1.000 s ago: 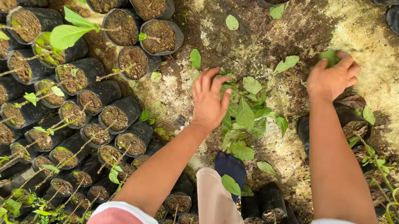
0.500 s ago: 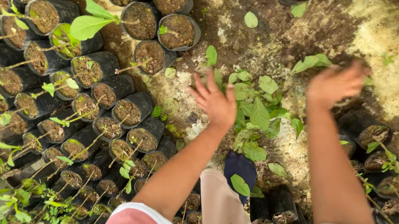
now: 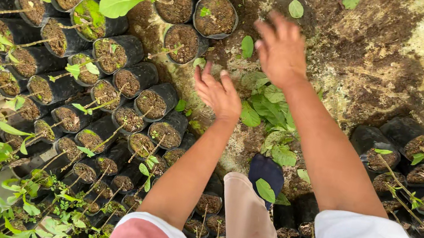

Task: The person removes weeds from around rows of potted seedlings in a nursery. They pull weeds by hand and use yellow-handled scissors to trim or cut small plants, placing the debris into a white basket.

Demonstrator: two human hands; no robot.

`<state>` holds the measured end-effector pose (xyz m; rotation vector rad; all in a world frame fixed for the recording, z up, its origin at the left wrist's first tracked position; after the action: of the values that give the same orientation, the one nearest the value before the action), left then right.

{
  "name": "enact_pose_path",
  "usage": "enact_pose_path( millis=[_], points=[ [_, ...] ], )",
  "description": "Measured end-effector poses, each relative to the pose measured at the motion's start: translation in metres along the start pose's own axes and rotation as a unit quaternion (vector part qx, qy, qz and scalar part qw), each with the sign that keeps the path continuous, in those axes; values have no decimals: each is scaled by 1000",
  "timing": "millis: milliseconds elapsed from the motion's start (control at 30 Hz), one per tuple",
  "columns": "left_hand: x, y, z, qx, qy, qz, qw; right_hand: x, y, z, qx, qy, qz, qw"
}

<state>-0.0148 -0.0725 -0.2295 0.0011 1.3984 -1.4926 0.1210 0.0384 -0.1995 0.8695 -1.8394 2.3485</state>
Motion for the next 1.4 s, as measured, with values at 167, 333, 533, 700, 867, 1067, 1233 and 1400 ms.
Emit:
enact_pose_path(
  millis=[167, 333, 533, 700, 867, 1067, 1233, 1400],
  points=[
    [19, 0, -21, 58, -6, -64, 996, 40, 55, 52, 123, -60, 64, 989],
    [40, 17, -3, 142, 30, -117, 983, 23, 81, 132, 184, 12, 25, 983],
    [90, 13, 45, 153, -121, -89, 977, -68, 32, 221, -153, 343, -52, 925],
    [106, 24, 92, 162, -216, 4, 963, -72, 113, 317, -98, 692, -302, 648],
    [75, 39, 124, 215, -128, 123, 960, -14, 111, 251, -192, 391, -449, 780],
    [52, -5, 81, 143, -15, 148, 978, -32, 40, 241, -29, 334, -284, 899],
    [57, -17, 62, 147, 19, 106, 983, -12, 96, 339, 419, 333, -115, 837],
    [46, 0, 73, 188, 68, 56, 978, 15, 146, 397, 347, 337, -84, 871]
  ],
)
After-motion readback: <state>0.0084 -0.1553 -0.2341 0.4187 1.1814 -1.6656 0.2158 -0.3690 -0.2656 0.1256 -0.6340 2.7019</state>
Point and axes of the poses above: each hand's wrist, its own z-axis away from the middle knuckle, its own y-axis out of the palm, x = y × z, the point moved 9 cm from there along -z, towards the middle knuckle, and after that the axes turned 4 degrees about x, right-handed, at the moved point
